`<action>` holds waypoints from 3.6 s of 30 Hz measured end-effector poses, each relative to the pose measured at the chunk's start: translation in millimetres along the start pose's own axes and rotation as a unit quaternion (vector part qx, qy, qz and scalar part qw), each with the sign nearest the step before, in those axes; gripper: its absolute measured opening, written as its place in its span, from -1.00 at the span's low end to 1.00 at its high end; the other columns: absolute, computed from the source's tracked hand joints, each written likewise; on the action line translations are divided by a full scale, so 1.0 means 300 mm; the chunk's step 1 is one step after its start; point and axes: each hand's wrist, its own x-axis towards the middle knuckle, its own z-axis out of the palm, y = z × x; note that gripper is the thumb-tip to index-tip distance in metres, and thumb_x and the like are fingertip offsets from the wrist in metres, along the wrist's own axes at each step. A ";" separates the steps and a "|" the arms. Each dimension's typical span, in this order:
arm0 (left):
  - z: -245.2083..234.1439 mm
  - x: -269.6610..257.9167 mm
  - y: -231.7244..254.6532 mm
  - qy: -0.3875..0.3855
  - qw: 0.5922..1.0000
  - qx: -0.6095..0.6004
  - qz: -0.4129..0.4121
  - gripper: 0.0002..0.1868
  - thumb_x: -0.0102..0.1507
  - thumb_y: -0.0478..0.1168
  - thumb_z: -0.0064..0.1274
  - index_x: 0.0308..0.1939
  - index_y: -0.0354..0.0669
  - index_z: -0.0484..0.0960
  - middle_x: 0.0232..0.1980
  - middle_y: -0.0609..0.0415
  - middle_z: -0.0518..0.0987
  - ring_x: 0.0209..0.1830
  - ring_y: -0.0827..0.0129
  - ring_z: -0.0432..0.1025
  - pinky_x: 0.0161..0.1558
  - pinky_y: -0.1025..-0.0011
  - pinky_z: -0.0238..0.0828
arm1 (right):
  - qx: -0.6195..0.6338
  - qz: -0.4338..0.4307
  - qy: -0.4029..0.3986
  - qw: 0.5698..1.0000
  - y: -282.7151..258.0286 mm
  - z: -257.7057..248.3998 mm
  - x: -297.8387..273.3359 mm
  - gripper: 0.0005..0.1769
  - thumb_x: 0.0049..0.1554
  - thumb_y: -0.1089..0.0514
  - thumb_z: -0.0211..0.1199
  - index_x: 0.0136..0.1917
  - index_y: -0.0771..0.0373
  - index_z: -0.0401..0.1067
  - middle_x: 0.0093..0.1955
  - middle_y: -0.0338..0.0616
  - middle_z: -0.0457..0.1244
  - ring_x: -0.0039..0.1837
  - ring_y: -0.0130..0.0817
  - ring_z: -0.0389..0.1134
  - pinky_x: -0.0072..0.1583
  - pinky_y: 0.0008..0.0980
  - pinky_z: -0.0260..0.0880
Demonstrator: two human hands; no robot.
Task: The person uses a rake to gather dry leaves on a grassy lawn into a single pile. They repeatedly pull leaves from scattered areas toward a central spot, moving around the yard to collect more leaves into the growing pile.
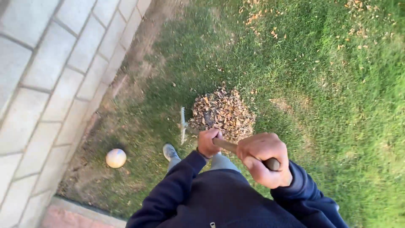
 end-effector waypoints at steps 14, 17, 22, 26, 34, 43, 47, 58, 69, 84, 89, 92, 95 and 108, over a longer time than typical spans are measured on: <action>-0.537 0.144 -0.278 -0.099 0.995 0.015 0.012 -0.56 0.27 -0.21 -0.05 -0.73 -0.06 0.28 -0.74 0.01 0.31 -0.72 -0.05 0.35 -0.63 0.34 0.34 | 0.031 -0.026 0.098 0.994 0.284 0.364 0.195 -0.46 0.19 0.36 0.12 -0.56 0.16 0.05 -0.61 -0.16 -0.04 -0.60 -0.21 0.00 -0.45 -0.36 0.06; -0.569 0.242 -0.314 -0.121 0.992 -0.014 0.018 -0.53 0.30 -0.26 -0.17 -0.74 0.00 0.19 -0.78 0.12 0.20 -0.82 0.11 0.18 -0.64 0.57 0.19 | 0.022 -0.035 0.112 0.993 0.329 0.367 0.272 -0.46 0.16 0.39 0.12 -0.57 0.14 0.03 -0.62 -0.20 -0.08 -0.60 -0.30 -0.06 -0.46 -0.38 0.01; -0.548 0.391 -0.448 -0.151 0.987 -0.001 0.055 -0.54 0.30 -0.26 -0.11 -0.72 -0.06 0.23 -0.74 -0.01 0.26 -0.73 -0.07 0.28 -0.64 0.34 0.29 | 0.008 -0.031 0.100 0.994 0.443 0.286 0.367 -0.43 0.18 0.34 0.17 -0.58 0.11 0.05 -0.64 -0.25 -0.04 -0.61 -0.35 -0.04 -0.44 -0.41 -0.06; -0.540 0.496 -0.512 -0.189 0.980 0.018 0.065 -0.56 0.30 -0.27 -0.09 -0.70 -0.07 0.25 -0.71 -0.04 0.29 -0.68 -0.12 0.32 -0.60 0.24 0.31 | -0.006 -0.032 0.113 0.993 0.484 0.237 0.457 -0.45 0.18 0.33 0.18 -0.56 0.13 0.05 -0.63 -0.24 -0.04 -0.59 -0.31 -0.04 -0.44 -0.39 -0.08; -0.530 0.716 -0.591 -0.217 0.976 -0.009 0.013 -0.54 0.32 -0.24 -0.16 -0.71 -0.10 0.17 -0.75 -0.01 0.19 -0.78 0.00 0.16 -0.62 0.49 0.17 | -0.014 -0.002 0.115 0.993 0.594 0.124 0.581 -0.46 0.17 0.31 0.20 -0.56 0.12 0.07 -0.61 -0.21 -0.04 -0.57 -0.21 -0.01 -0.42 -0.36 -0.06; -0.436 0.933 -0.719 -0.197 0.980 0.000 -0.013 -0.52 0.32 -0.22 -0.11 -0.73 -0.08 0.22 -0.76 0.01 0.23 -0.75 -0.05 0.20 -0.61 0.45 0.23 | -0.024 0.005 0.095 0.995 0.717 -0.070 0.794 -0.47 0.18 0.29 0.21 -0.55 0.15 0.08 -0.59 -0.17 -0.03 -0.55 -0.14 0.00 -0.41 -0.35 -0.03; -0.416 1.068 -0.688 -0.201 0.979 0.035 -0.015 -0.57 0.28 -0.19 -0.05 -0.71 -0.08 0.29 -0.71 -0.06 0.33 -0.65 -0.15 0.34 -0.58 0.19 0.30 | -0.022 0.019 0.086 0.996 0.744 -0.149 0.902 -0.47 0.20 0.30 0.20 -0.54 0.16 0.09 -0.59 -0.16 -0.02 -0.56 -0.13 0.01 -0.42 -0.34 -0.02; -0.130 1.244 -0.887 -0.173 0.982 0.052 -0.051 -0.59 0.29 -0.16 -0.02 -0.66 -0.09 0.29 -0.66 -0.10 0.38 -0.57 -0.18 0.41 -0.56 0.06 0.29 | 0.056 0.049 0.051 0.996 0.850 -0.546 1.114 -0.47 0.21 0.29 0.15 -0.58 0.21 0.15 -0.60 -0.12 0.06 -0.55 -0.19 0.08 -0.39 -0.37 0.16; 0.412 1.484 -1.013 -0.009 0.970 0.193 -0.149 -0.60 0.28 -0.16 -0.11 -0.66 0.02 0.23 -0.70 0.07 0.29 -0.66 0.02 0.35 -0.52 0.24 0.36 | 0.178 0.074 -0.108 0.975 1.188 -1.234 1.290 -0.47 0.20 0.31 0.14 -0.58 0.21 0.11 -0.58 -0.12 0.03 -0.53 -0.14 0.00 -0.38 -0.32 0.16; 0.796 1.648 -1.171 0.198 0.902 0.194 -0.332 -0.72 0.10 0.07 0.09 -0.61 0.14 0.42 -0.57 0.25 0.50 -0.44 0.20 0.53 -0.36 0.24 0.41 | 0.288 0.078 -0.331 0.895 1.445 -1.618 1.675 -0.55 0.17 0.22 0.09 -0.56 0.22 0.20 -0.61 -0.20 0.10 -0.54 -0.34 0.14 -0.32 -0.30 0.33; 0.928 1.609 -1.408 0.278 0.854 0.300 -0.322 -0.67 0.13 -0.01 0.10 -0.66 0.19 0.33 -0.64 0.33 0.44 -0.54 0.33 0.50 -0.40 0.41 0.43 | 0.263 0.094 -0.394 0.876 1.631 -1.687 1.715 -0.58 0.16 0.34 0.09 -0.54 0.29 0.24 -0.57 -0.07 0.15 -0.51 -0.16 0.16 -0.36 -0.23 0.28; 1.046 1.765 -1.432 0.288 0.857 0.296 -0.307 -0.70 0.07 -0.01 0.15 -0.64 0.11 0.37 -0.65 0.20 0.45 -0.56 0.17 0.50 -0.45 0.28 0.43 | 0.210 0.106 -0.396 0.888 1.718 -1.879 1.772 -0.58 0.19 0.26 0.11 -0.50 0.32 0.32 -0.54 -0.05 0.20 -0.44 -0.05 0.29 -0.22 0.00 0.45; 1.198 1.961 -1.494 0.297 0.863 0.275 -0.303 -0.66 0.12 0.04 0.08 -0.70 0.23 0.33 -0.66 0.35 0.41 -0.59 0.31 0.47 -0.45 0.39 0.41 | 0.144 0.100 -0.388 0.905 1.730 -2.096 1.855 -0.61 0.20 0.22 0.14 -0.46 0.35 0.39 -0.50 0.00 0.26 -0.33 0.11 0.42 -0.08 0.18 0.49; 1.740 3.028 -1.417 0.162 0.938 0.150 -0.267 -0.90 -0.09 -0.15 0.23 -0.56 0.18 0.61 -0.59 0.38 0.53 -0.56 0.47 0.41 -0.28 0.41 0.38 | 0.036 0.051 -0.423 0.904 1.485 -2.889 2.374 -0.68 0.01 0.17 -0.02 -0.56 -0.02 0.22 -0.63 -0.44 0.16 -0.57 -0.59 0.15 -0.38 -0.52 0.39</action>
